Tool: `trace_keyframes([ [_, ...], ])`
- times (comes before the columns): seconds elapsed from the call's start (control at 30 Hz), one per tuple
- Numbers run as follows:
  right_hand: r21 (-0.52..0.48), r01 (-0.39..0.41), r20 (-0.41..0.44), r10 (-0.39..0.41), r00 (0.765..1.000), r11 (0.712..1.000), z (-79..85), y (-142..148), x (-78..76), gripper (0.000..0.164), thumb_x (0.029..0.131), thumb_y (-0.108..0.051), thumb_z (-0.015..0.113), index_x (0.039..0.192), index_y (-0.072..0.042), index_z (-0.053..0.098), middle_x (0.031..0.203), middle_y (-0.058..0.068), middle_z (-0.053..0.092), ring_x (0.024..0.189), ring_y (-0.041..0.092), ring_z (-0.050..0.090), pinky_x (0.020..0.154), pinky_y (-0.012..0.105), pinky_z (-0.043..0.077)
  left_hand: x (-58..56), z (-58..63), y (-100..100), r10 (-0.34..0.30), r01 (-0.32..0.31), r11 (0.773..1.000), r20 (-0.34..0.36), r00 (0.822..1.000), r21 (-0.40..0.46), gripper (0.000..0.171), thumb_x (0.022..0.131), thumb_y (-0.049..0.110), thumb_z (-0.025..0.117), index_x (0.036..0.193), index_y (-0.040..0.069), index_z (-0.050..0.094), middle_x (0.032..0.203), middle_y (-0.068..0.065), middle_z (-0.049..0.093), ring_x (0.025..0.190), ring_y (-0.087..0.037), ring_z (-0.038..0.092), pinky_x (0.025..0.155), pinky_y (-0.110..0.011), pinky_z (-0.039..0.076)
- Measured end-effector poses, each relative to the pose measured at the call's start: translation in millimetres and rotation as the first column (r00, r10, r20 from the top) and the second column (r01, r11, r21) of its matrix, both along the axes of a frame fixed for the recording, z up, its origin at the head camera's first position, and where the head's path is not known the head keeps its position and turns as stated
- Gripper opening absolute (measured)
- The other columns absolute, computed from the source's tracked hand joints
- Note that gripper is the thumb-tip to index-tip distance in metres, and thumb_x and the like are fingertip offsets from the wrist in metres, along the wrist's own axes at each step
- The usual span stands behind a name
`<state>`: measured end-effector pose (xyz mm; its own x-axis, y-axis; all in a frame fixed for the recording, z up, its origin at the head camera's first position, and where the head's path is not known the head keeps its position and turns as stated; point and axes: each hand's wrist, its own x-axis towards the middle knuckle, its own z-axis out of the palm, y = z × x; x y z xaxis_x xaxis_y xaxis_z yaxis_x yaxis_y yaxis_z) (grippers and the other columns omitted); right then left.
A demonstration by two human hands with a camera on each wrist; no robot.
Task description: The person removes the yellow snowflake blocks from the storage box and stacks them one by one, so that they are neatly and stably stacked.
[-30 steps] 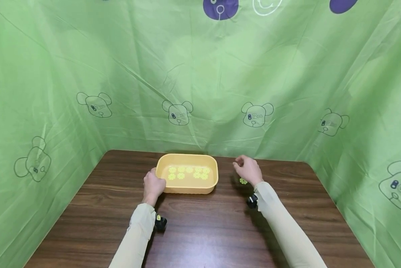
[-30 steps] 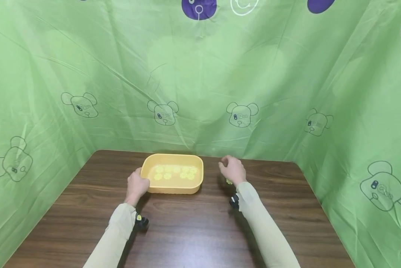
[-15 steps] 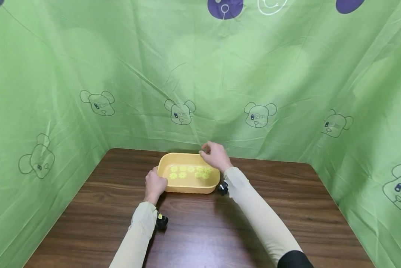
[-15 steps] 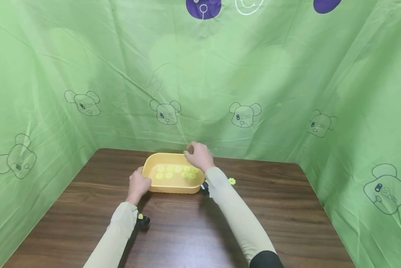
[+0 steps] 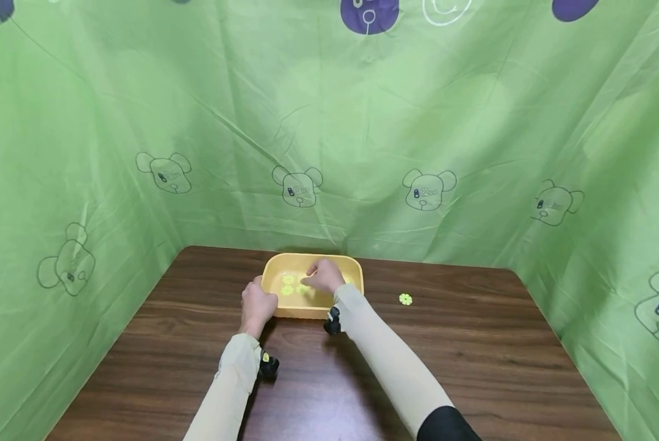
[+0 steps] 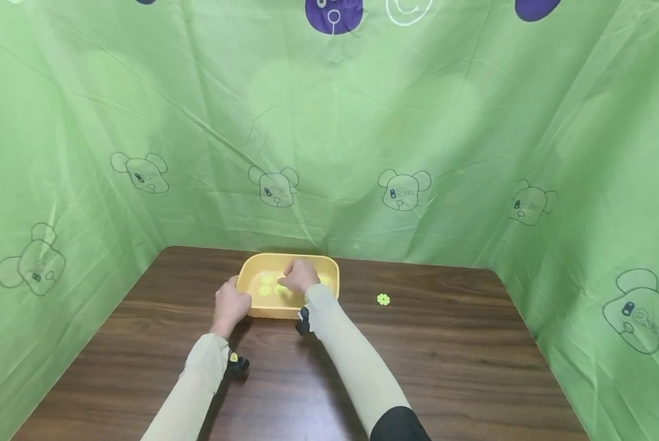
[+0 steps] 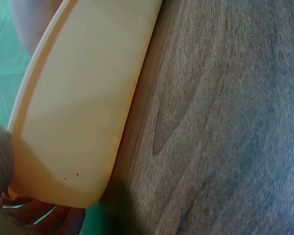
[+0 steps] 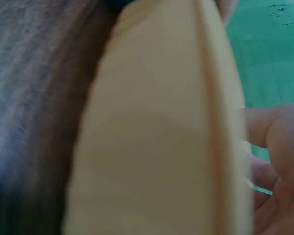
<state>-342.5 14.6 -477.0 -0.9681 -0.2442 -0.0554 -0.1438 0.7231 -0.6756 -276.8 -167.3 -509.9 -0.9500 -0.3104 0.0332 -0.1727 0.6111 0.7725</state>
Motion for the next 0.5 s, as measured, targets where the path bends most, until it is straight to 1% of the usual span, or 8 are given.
trace_keyframes([
  [0.07, 0.027, 0.008, 0.016, -0.009, 1.0, 1.0, -7.2, -5.7, 1.5, 0.022, 0.082, -0.025, 0.082, 0.091, -0.008, 0.072, 0.088, 0.002, 0.069, 0.078, 0.016, 0.06, 0.073, 0.029, 0.05, 0.5, -0.8, -0.5, 0.002, -0.002, 1.0, 0.002, 1.0, -0.003, 0.063, 0.081, 0.007, 0.055, 0.142, -0.004, 0.05, 0.123, -0.029, 0.059, 0.114, -0.046, 0.058, 0.098, -0.057, 0.047],
  [0.13, 0.045, 0.012, 0.046, -0.014, 0.999, 0.999, -11.7, -11.3, 3.4, 0.021, 0.081, -0.025, 0.083, 0.081, -0.011, 0.067, 0.077, -0.003, 0.063, 0.07, 0.013, 0.054, 0.066, 0.027, 0.046, 0.5, -1.4, -1.2, 0.004, -0.004, 1.0, 0.0, 1.0, -0.007, 0.062, 0.08, 0.006, 0.055, 0.142, -0.004, 0.05, 0.122, -0.029, 0.059, 0.114, -0.046, 0.058, 0.098, -0.057, 0.047],
  [0.17, 0.052, 0.012, 0.063, -0.015, 0.998, 0.999, -13.4, -14.2, 3.9, 0.025, 0.081, -0.025, 0.083, 0.073, -0.012, 0.063, 0.069, -0.005, 0.057, 0.064, 0.011, 0.049, 0.06, 0.026, 0.043, 0.2, -1.6, -1.5, 0.006, -0.006, 1.0, -0.002, 1.0, -0.01, 0.062, 0.08, 0.006, 0.055, 0.141, -0.004, 0.051, 0.122, -0.029, 0.059, 0.114, -0.046, 0.058, 0.098, -0.056, 0.046],
  [0.23, 0.081, 0.014, 0.083, -0.021, 0.996, 0.997, -16.6, -19.0, 4.3, 0.038, 0.081, -0.026, 0.083, 0.061, -0.016, 0.052, 0.058, -0.007, 0.044, 0.053, 0.01, 0.039, 0.052, 0.025, 0.035, -0.7, -1.8, -1.8, 0.004, -0.004, 1.0, -0.005, 1.0, -0.013, 0.062, 0.081, 0.007, 0.055, 0.141, -0.004, 0.051, 0.122, -0.029, 0.059, 0.115, -0.046, 0.058, 0.097, -0.056, 0.046],
  [0.3, 0.13, 0.018, 0.079, -0.028, 0.997, 0.991, -19.5, -22.4, 4.4, 0.05, 0.081, -0.025, 0.081, 0.053, -0.018, 0.04, 0.05, -0.008, 0.031, 0.048, 0.01, 0.027, 0.047, 0.025, 0.027, -1.8, -1.7, -1.8, -0.001, 0.001, 1.0, -0.003, 1.0, -0.013, 0.062, 0.081, 0.007, 0.055, 0.142, -0.004, 0.051, 0.123, -0.029, 0.059, 0.115, -0.046, 0.058, 0.098, -0.057, 0.047],
  [0.37, 0.176, 0.023, 0.073, -0.036, 0.997, 0.984, -22.0, -24.9, 3.9, 0.057, 0.082, -0.022, 0.078, 0.05, -0.018, 0.032, 0.048, -0.007, 0.021, 0.047, 0.011, 0.019, 0.045, 0.026, 0.021, -2.8, -1.3, -1.4, -0.006, 0.006, 1.0, 0.001, 1.0, -0.01, 0.062, 0.081, 0.007, 0.056, 0.142, -0.004, 0.05, 0.124, -0.03, 0.059, 0.116, -0.046, 0.058, 0.098, -0.057, 0.047],
  [0.5, 0.224, 0.035, 0.046, -0.046, 0.998, 0.974, -25.9, -26.7, 2.1, 0.056, 0.082, -0.017, 0.074, 0.052, -0.018, 0.027, 0.05, -0.006, 0.015, 0.049, 0.012, 0.013, 0.046, 0.027, 0.018, -4.5, -0.5, -1.0, -0.006, 0.006, 1.0, 0.006, 1.0, -0.009, 0.063, 0.082, 0.007, 0.057, 0.143, -0.004, 0.05, 0.126, -0.03, 0.059, 0.116, -0.046, 0.058, 0.098, -0.057, 0.047],
])
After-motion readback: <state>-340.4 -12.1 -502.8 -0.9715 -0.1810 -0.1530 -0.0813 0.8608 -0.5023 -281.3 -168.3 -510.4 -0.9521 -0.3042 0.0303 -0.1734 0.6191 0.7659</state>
